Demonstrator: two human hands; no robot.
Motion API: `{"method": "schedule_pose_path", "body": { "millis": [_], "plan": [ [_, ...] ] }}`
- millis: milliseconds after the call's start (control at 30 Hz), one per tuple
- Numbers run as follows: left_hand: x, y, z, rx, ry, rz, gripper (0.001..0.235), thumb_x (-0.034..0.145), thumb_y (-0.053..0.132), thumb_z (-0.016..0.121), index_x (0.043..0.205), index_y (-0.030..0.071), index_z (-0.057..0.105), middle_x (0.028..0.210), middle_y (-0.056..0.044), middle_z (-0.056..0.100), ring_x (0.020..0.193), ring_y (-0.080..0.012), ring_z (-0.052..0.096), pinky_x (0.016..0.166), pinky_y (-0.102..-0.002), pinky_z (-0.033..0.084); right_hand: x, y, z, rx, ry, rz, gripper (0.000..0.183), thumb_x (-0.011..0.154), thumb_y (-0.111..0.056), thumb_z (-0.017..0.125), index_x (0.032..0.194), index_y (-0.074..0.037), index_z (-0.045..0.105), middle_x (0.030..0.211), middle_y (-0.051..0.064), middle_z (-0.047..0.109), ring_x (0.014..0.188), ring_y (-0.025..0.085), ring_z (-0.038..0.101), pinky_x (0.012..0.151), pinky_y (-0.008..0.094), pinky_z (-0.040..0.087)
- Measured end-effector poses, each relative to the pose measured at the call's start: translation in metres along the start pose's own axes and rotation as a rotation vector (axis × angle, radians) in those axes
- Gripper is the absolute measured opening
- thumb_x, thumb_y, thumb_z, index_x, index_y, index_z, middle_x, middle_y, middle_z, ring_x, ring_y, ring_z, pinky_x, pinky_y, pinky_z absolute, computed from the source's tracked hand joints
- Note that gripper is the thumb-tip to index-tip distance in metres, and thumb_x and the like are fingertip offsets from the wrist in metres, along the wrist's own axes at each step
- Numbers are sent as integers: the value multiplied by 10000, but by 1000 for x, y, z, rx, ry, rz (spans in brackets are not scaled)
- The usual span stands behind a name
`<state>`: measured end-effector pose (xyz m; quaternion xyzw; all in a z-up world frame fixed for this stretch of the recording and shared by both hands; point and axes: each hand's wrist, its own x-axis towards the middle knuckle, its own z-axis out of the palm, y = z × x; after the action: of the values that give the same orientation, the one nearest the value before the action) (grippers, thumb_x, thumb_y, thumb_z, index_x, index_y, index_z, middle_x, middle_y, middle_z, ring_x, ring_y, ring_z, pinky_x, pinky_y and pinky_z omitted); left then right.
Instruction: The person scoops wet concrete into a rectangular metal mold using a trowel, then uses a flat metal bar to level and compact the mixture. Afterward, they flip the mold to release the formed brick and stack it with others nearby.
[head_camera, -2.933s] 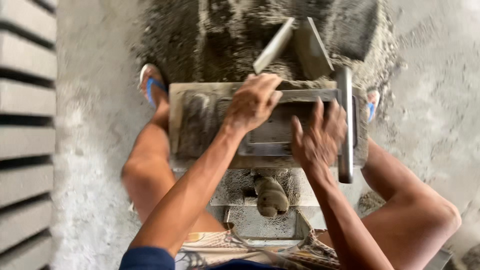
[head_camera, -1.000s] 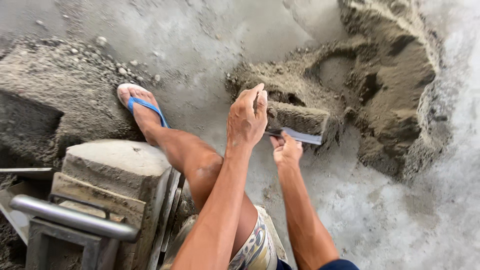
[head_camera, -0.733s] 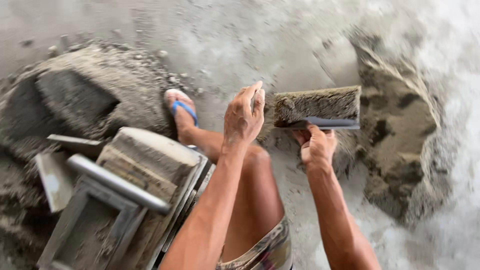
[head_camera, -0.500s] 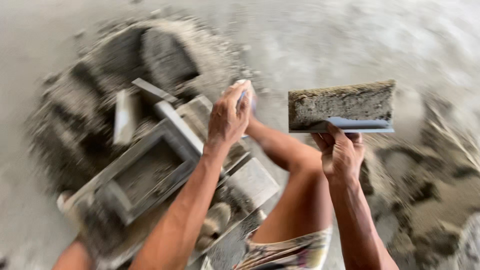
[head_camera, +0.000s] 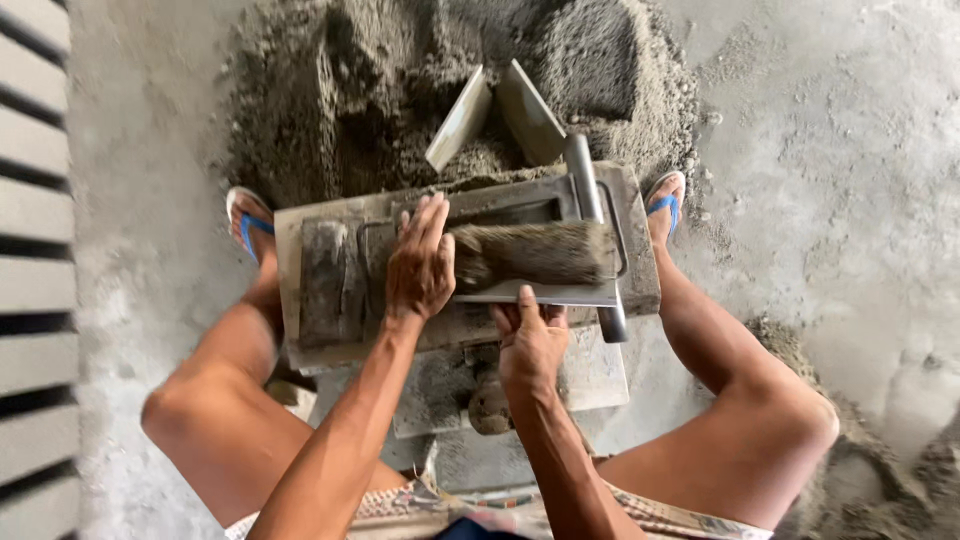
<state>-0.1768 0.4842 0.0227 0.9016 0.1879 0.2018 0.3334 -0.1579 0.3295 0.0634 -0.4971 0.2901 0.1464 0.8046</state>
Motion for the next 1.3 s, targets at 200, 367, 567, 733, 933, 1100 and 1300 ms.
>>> {"method": "schedule_pose_path", "body": {
  "millis": [200, 367, 567, 733, 933, 1100, 1300],
  "plan": [
    [-5, -18, 21, 125, 68, 63, 446, 930, 206, 311, 1316, 41, 463, 1373, -130, 444, 1290, -263, 409, 1097, -413, 252, -1, -85, 16, -212, 153, -351, 364, 817, -74, 681, 1120, -110, 484, 1009, 101, 532, 854, 343, 669, 733, 560, 594],
    [-8, -28, -7, -11, 146, -22, 450, 949, 135, 221, 1281, -14, 485, 1307, -213, 489, 1234, -306, 463, 1074, -424, 280, 126, -105, 8, -1066, -108, -1079, 117, 1022, -106, 437, 1130, -83, 474, 931, 129, 532, 857, 190, 625, 642, 299, 575],
    [-7, -44, -37, -194, 250, -74, 496, 961, 235, 177, 1340, 25, 418, 1353, -174, 459, 1280, -297, 413, 1104, -408, 250, -17, -45, 75, -1385, -425, -894, 307, 843, -361, 664, 847, -57, 706, 601, 145, 609, 514, 227, 625, 445, 323, 502],
    [-9, -34, -7, -87, 134, -28, 460, 953, 187, 242, 1341, 13, 416, 1375, -192, 429, 1291, -336, 385, 1101, -445, 240, 1, -31, 57, -1634, -494, -511, 731, 820, -315, 678, 1433, -172, 306, 781, 208, 669, 680, 313, 672, 602, 413, 554],
    [-10, -16, 10, 129, 87, 3, 470, 937, 221, 327, 1358, 29, 408, 1427, -146, 376, 1337, -306, 331, 1115, -454, 184, 54, -86, 28, -1685, -456, -625, 767, 783, -354, 687, 1434, -176, 323, 840, 241, 659, 772, 428, 638, 732, 518, 503],
    [-10, -11, 11, 157, 73, 0, 487, 935, 232, 305, 1362, 20, 402, 1429, -155, 370, 1338, -305, 332, 1115, -448, 186, 109, -109, 1, -1791, -424, -788, 833, 729, -441, 725, 1445, -210, 366, 832, 177, 677, 698, 394, 659, 655, 499, 516],
    [-6, -3, 3, 130, 56, -22, 496, 930, 205, 266, 1370, 13, 390, 1434, -165, 355, 1327, -335, 336, 1112, -448, 199, 162, -143, 37, -1637, -482, -1024, 670, 736, -552, 709, 1302, -217, 580, 786, 104, 680, 666, 332, 654, 639, 431, 511]
  ]
}}
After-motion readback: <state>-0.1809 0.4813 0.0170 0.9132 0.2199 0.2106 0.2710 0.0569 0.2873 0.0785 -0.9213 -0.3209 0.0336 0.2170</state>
